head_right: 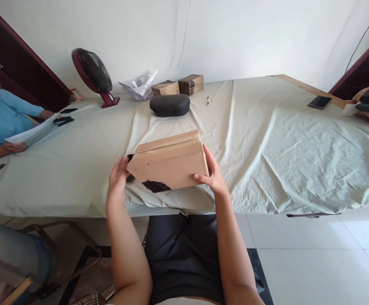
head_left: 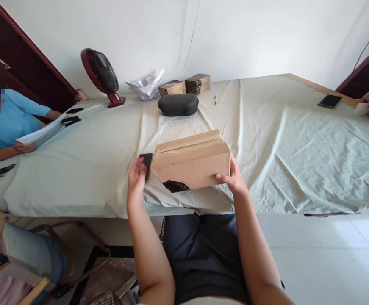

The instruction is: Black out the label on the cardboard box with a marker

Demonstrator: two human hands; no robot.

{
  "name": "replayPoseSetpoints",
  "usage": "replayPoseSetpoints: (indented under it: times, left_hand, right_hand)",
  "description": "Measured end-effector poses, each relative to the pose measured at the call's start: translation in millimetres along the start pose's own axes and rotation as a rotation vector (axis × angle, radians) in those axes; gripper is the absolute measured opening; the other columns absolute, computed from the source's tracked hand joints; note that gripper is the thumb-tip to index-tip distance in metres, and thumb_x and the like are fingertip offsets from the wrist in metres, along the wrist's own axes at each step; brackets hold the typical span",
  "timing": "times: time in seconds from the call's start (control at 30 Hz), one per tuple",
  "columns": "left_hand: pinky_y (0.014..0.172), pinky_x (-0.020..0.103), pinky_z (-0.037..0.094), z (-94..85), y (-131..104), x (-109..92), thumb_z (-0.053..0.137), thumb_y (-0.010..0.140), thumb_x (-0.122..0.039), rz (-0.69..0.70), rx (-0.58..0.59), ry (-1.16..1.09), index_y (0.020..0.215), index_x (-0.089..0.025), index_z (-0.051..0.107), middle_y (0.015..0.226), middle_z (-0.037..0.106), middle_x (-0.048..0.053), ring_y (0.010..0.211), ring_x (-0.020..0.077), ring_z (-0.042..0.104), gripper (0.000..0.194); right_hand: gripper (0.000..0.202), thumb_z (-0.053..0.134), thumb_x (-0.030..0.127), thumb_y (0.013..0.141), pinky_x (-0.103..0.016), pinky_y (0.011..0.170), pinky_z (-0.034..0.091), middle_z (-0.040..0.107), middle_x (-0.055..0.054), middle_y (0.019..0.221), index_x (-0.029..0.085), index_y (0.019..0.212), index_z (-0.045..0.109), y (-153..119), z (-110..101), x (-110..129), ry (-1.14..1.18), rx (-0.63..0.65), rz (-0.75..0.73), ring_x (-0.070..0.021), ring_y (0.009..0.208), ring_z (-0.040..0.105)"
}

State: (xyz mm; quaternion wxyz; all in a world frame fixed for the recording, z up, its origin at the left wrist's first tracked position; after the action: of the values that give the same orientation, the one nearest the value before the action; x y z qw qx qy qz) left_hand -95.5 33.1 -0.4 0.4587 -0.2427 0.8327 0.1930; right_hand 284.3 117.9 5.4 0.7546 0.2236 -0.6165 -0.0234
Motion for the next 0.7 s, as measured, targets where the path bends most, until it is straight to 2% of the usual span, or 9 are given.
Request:
replayPoseSetpoints:
  times: [0.07, 0.13, 0.23, 0.3, 0.37, 0.4, 0.5, 0.57, 0.7]
  left_hand:
    - [0.126, 0.054, 0.050, 14.0, -12, -34, 0.054, 0.079, -0.104, 0.242, 0.272, -0.294, 0.176, -0.036, 0.029, 0.181, 0.039, 0.013, 0.165, 0.0383, 0.044, 0.121]
    - [0.131, 0.055, 0.046, 18.5, -27, -62, 0.085, 0.067, -0.090, 0.406, 0.438, -0.468, 0.176, -0.046, 0.024, 0.185, 0.031, 0.008, 0.168, 0.0407, 0.038, 0.133]
    - [0.133, 0.056, 0.043, 17.1, -31, -80, 0.101, 0.066, -0.065, 0.476, 0.391, -0.512, 0.174, -0.042, 0.033, 0.178, 0.044, 0.009, 0.163, 0.0426, 0.045, 0.130]
    - [0.131, 0.057, 0.045, 15.3, -29, -85, 0.103, 0.061, -0.067, 0.493, 0.308, -0.570, 0.172, -0.041, 0.040, 0.173, 0.051, 0.009, 0.160, 0.0437, 0.049, 0.130]
    - [0.132, 0.058, 0.044, 15.3, -27, -87, 0.099, 0.060, -0.076, 0.480, 0.252, -0.638, 0.169, -0.042, 0.044, 0.172, 0.053, 0.008, 0.161, 0.0437, 0.048, 0.127]
    - [0.133, 0.059, 0.043, 19.0, -27, -86, 0.098, 0.061, -0.078, 0.452, 0.263, -0.640, 0.168, -0.041, 0.047, 0.172, 0.053, 0.008, 0.162, 0.0437, 0.047, 0.124]
    - [0.134, 0.062, 0.042, 39.7, -31, -83, 0.099, 0.068, -0.068, 0.315, 0.426, -0.515, 0.160, -0.032, 0.058, 0.169, 0.056, 0.013, 0.161, 0.0438, 0.048, 0.107]
    - [0.134, 0.062, 0.041, 45.1, -36, -82, 0.099, 0.075, -0.057, 0.257, 0.500, -0.420, 0.153, -0.027, 0.065, 0.163, 0.062, 0.015, 0.159, 0.0423, 0.051, 0.091]
    - [0.134, 0.062, 0.041, 35.2, -39, -84, 0.094, 0.083, -0.051, 0.258, 0.495, -0.350, 0.149, -0.027, 0.068, 0.152, 0.071, 0.013, 0.154, 0.0405, 0.057, 0.075]
  right_hand:
    - [0.105, 0.099, 0.060, 0.065, -0.063, 0.128, 0.044, 0.060, -0.008, 0.164, 0.036, 0.157, 0.055, 0, 6, -2, 0.004, 0.045, 0.017, -0.0414, 0.152, 0.053]
    - [0.107, 0.099, 0.061, 0.064, -0.063, 0.130, 0.041, 0.058, -0.008, 0.166, 0.037, 0.158, 0.053, 1, 12, -2, 0.005, 0.088, 0.018, -0.0419, 0.155, 0.052]
    - [0.119, 0.093, 0.071, 0.068, -0.064, 0.134, 0.036, 0.043, -0.007, 0.178, 0.042, 0.169, 0.039, 1, 9, 3, 0.017, 0.042, -0.034, -0.0410, 0.163, 0.043]
    - [0.132, 0.085, 0.082, 0.070, -0.064, 0.135, 0.035, 0.030, -0.006, 0.185, 0.046, 0.176, 0.017, 0, 3, 5, 0.037, -0.037, -0.082, -0.0388, 0.168, 0.035]
    - [0.142, 0.082, 0.088, 0.067, -0.064, 0.133, 0.039, 0.027, -0.007, 0.186, 0.046, 0.177, 0.003, 0, 5, -3, 0.056, -0.061, -0.065, -0.0378, 0.169, 0.035]
    - [0.145, 0.082, 0.091, 0.063, -0.063, 0.130, 0.043, 0.033, -0.010, 0.183, 0.044, 0.177, 0.005, 1, 9, -9, 0.067, -0.043, -0.029, -0.0386, 0.166, 0.040]
    - [0.139, 0.083, 0.095, 0.055, -0.061, 0.120, 0.054, 0.053, -0.015, 0.169, 0.037, 0.170, 0.032, 6, 27, -19, 0.122, 0.026, 0.057, -0.0422, 0.152, 0.056]
    - [0.130, 0.085, 0.092, 0.057, -0.061, 0.119, 0.054, 0.057, -0.014, 0.164, 0.036, 0.165, 0.040, 10, 38, -7, 0.148, 0.057, 0.019, -0.0420, 0.149, 0.058]
    - [0.127, 0.093, 0.081, 0.061, -0.063, 0.129, 0.045, 0.056, -0.014, 0.164, 0.036, 0.166, 0.039, 14, 55, 26, 0.047, 0.143, -0.058, -0.0419, 0.157, 0.050]
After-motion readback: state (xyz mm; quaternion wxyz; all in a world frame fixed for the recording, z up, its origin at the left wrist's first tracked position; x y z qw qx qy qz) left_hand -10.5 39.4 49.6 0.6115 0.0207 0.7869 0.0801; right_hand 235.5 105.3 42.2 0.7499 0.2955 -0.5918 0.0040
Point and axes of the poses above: each hand's wrist, its own y-axis towards the middle knuckle, its own z-axis out of the palm, x = y × z, the point moved 10 cm from there along y, towards the middle knuckle
